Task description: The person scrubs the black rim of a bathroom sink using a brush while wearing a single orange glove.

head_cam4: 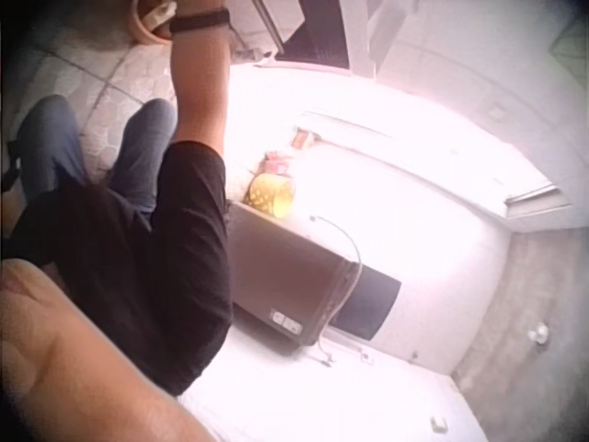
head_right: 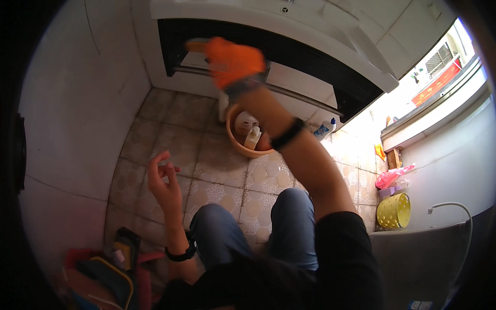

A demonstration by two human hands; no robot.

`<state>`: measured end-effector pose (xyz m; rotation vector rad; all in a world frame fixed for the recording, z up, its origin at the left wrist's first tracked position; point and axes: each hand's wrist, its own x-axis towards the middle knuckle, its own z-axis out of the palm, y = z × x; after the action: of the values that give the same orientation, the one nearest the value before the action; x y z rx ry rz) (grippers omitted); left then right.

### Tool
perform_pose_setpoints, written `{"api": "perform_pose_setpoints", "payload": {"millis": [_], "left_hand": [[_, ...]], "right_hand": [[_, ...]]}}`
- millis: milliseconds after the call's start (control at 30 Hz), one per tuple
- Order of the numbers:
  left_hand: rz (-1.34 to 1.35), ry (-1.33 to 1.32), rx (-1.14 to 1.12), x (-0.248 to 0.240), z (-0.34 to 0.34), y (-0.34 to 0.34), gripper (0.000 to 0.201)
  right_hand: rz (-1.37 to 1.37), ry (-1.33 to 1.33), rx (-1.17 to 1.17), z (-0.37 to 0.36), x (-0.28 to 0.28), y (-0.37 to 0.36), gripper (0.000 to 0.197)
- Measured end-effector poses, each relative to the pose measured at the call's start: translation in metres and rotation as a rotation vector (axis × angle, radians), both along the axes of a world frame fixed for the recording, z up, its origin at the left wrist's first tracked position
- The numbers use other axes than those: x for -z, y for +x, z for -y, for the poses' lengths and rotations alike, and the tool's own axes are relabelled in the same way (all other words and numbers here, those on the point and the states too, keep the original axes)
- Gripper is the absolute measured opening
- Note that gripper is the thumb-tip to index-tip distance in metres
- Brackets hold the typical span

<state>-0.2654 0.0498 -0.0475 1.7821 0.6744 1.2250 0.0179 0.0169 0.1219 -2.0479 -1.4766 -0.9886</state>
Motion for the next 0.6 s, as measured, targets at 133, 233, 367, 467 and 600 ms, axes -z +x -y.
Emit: {"api": "perform_pose_setpoints", "payload": {"millis": [133, 233, 367, 467, 600], "left_hand": [[-0.013, -0.003, -0.013, -0.002, 0.003, -0.008, 0.02], [-0.003, -0.02, -0.018, 0.002, 0.006, -0.014, 0.02], [0.014, -0.05, -0.054, 0.01, 0.001, -0.017, 0.021], [0.026, -0.017, -0.046, 0.013, -0.008, -0.015, 0.021], [0.038, -0.024, -0.067, 0.009, -0.011, -0.01, 0.022]], "right_hand": [[-0.048, -0.029, 0.063, -0.077, -0.002, -0.029, 0.021], [-0.07, -0.036, 0.042, -0.036, 0.005, -0.016, 0.019], [0.158, -0.01, 0.142, 0.115, 0.015, 0.034, 0.027], [0.157, -0.018, 0.413, 0.234, 0.007, 0.052, 0.019], [0.185, -0.123, 0.682, 0.301, -0.009, 0.048, 0.016]]}}
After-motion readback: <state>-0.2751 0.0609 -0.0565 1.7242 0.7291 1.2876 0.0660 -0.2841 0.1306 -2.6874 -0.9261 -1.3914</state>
